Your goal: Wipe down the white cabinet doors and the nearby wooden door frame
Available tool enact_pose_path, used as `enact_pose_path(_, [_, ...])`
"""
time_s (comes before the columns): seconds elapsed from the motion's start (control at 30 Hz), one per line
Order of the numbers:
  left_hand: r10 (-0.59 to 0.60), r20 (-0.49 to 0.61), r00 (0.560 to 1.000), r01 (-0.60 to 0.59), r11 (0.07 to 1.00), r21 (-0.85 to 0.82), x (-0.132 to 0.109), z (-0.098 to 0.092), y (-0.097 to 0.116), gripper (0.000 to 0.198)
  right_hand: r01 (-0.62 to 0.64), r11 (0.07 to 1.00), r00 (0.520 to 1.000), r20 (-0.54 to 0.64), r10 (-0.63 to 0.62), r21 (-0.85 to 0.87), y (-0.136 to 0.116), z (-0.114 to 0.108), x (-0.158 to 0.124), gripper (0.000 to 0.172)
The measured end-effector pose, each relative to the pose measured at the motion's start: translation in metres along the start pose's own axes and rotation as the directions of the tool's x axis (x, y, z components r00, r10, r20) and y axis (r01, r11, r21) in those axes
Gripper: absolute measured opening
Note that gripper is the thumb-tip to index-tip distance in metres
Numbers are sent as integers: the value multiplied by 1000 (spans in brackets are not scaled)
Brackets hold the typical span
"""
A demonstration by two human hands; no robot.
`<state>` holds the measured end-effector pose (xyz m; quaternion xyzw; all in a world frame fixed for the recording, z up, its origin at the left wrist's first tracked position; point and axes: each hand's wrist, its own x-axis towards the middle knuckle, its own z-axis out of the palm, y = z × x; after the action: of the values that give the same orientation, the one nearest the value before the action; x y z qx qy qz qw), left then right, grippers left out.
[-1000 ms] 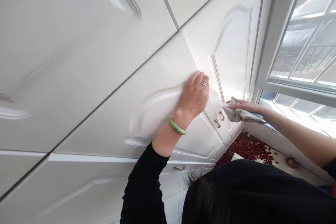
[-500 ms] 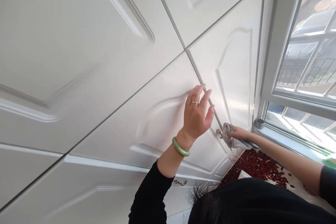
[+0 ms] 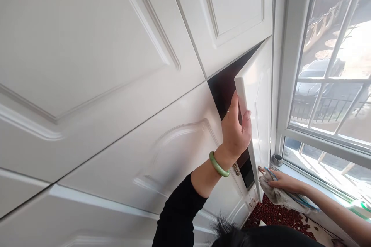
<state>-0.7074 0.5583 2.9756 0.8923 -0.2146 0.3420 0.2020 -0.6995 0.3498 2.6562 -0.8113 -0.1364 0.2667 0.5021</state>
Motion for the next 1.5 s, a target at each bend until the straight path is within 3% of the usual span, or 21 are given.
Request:
enact_pose_path(0.1, [4, -46, 999, -10, 993, -115, -3, 4, -5, 71, -66, 985, 981, -167, 94, 161, -45, -53, -23, 52])
enact_pose_path(0.17, [36, -62, 997, -45, 987, -152, -4, 2, -5, 73, 18, 950, 897, -424, 122, 313, -100, -89, -42, 56])
enact_pose_path(0.2, [56, -69, 996, -67, 982, -174, -4, 1, -4, 74, 167, 932, 780, -622, 75, 322, -133, -105, -52, 52])
enact_pose_path(0.23, [72, -74, 995, -85, 977, -198, -5, -1, -2, 75, 347, 913, 595, -803, -37, 215, -168, -118, -62, 46])
enact_pose_path(0.27, [79, -79, 994, -95, 971, -220, -5, -2, 0, 76, 483, 875, 355, -916, -186, 10, -204, -128, -71, 41])
enact_pose_path(0.3, [78, -82, 994, -95, 966, -239, -5, -3, 2, 76, 550, 802, 119, -929, -351, -233, -237, -136, -78, 36])
enact_pose_path(0.33, [69, -84, 994, -89, 962, -258, -5, -3, 4, 75, 553, 708, -88, -876, -474, -439, -267, -141, -84, 31])
enact_pose_path(0.37, [60, -86, 995, -82, 956, -280, -6, -2, 4, 74, 518, 616, -242, -793, -559, -593, -293, -145, -89, 28])
enact_pose_path(0.4, [55, -92, 994, -81, 948, -306, -6, -1, 5, 72, 475, 523, -324, -693, -644, -708, -315, -148, -92, 27])
enact_pose_path(0.43, [59, -103, 993, -90, 939, -331, -7, 1, 4, 70, 449, 429, -328, -591, -737, -784, -331, -151, -93, 28])
enact_pose_path(0.47, [68, -120, 991, -106, 931, -350, -7, 2, 2, 69, 456, 336, -262, -485, -834, -824, -343, -153, -93, 31])
enact_pose_path(0.53, [90, -155, 984, -140, 927, -348, -7, 5, 0, 68, 540, 181, -48, -244, -968, -822, -357, -161, -91, 42])
enact_pose_path(0.6, [112, -173, 978, -161, 939, -304, -7, 8, -2, 71, 594, 156, 107, -114, -988, -789, -361, -171, -85, 49])
enact_pose_path(0.67, [137, -170, 976, -178, 951, -254, -7, 10, 0, 76, 548, 225, 161, -163, -973, -805, -359, -189, -74, 48])
enact_pose_path(0.83, [245, -245, 938, -294, 937, -188, -6, 13, 16, 75, 391, 424, 206, -371, -905, -817, -348, -264, -21, 47])
enact_pose_path(0.93, [284, -237, 929, -329, 927, -178, -3, 12, 27, 72, 350, 512, 214, -465, -859, -784, -342, -301, 4, 47])
enact_pose_path(1.0, [310, -227, 923, -350, 922, -167, 1, 10, 32, 72, 356, 520, 211, -476, -854, -776, -339, -308, 7, 45])
enact_pose_path(1.2, [300, -240, 923, -350, 915, -201, 12, 9, 34, 81, 458, 452, 209, -402, -892, -766, -327, -294, -10, 51])
enact_pose_path(1.37, [324, -265, 908, -377, 909, -180, 13, 10, 36, 87, 366, 572, 258, -510, -820, -734, -327, -338, 38, 50])
enact_pose_path(1.5, [322, -275, 906, -373, 914, -160, 12, 7, 37, 84, 353, 548, 192, -515, -835, -758, -330, -370, 80, 38])
